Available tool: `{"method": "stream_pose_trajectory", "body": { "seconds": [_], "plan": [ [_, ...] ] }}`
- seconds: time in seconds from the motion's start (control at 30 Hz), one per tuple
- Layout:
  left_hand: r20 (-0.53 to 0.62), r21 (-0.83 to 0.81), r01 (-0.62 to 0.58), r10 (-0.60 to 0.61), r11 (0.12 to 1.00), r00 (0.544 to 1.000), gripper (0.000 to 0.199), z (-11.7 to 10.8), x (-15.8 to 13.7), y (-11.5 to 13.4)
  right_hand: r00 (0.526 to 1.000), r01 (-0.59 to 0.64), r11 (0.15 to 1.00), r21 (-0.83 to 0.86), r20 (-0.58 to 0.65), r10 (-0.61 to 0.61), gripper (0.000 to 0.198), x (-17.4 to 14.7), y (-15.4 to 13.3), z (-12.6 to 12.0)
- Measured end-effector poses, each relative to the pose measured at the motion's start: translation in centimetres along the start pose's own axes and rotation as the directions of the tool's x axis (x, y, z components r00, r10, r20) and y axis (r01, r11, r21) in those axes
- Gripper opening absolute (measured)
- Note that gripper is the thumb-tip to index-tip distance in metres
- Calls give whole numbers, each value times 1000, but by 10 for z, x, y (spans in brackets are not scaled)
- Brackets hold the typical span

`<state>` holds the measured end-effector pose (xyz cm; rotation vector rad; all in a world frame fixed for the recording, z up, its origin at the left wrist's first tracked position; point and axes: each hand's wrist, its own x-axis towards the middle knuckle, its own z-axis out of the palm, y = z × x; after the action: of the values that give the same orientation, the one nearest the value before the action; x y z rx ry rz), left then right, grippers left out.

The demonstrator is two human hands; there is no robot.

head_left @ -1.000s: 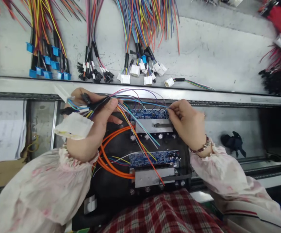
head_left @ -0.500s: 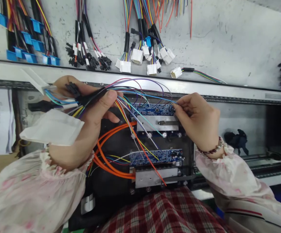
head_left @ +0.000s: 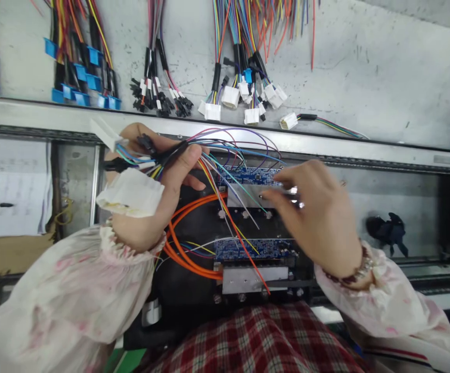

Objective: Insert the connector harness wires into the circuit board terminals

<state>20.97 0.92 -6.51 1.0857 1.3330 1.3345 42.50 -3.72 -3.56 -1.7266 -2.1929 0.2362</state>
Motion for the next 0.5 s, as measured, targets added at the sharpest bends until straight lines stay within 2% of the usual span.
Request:
{"method": "stream_pose_trajectory", "body": {
  "seconds": [0.07,0.1,0.27,0.37,0.5],
  "plan": [
    [-36,-49,-13,11,999,999,35,1,0,-2,990,78,997,19,120,-80,13,2,-12,-2],
    [-44,-61,-13,11,998,999,36,1,0,-3,987,88,996,31,130,-91,12,4,-16,-3],
    [28,-14,23,-22,1000,999,34,0,-2,-6,991,48,995,89,-131,-36,5,17,-12,-3],
    [22,48,85,-86,995,996,32,0,-3,-3,992,44,997,66,-119,-36,5,22,-6,8],
    [0,97,42,-42,994,999,31,3,-3,7,993,33,999,1,-110,-33,6,22,-2,20]
  ]
}}
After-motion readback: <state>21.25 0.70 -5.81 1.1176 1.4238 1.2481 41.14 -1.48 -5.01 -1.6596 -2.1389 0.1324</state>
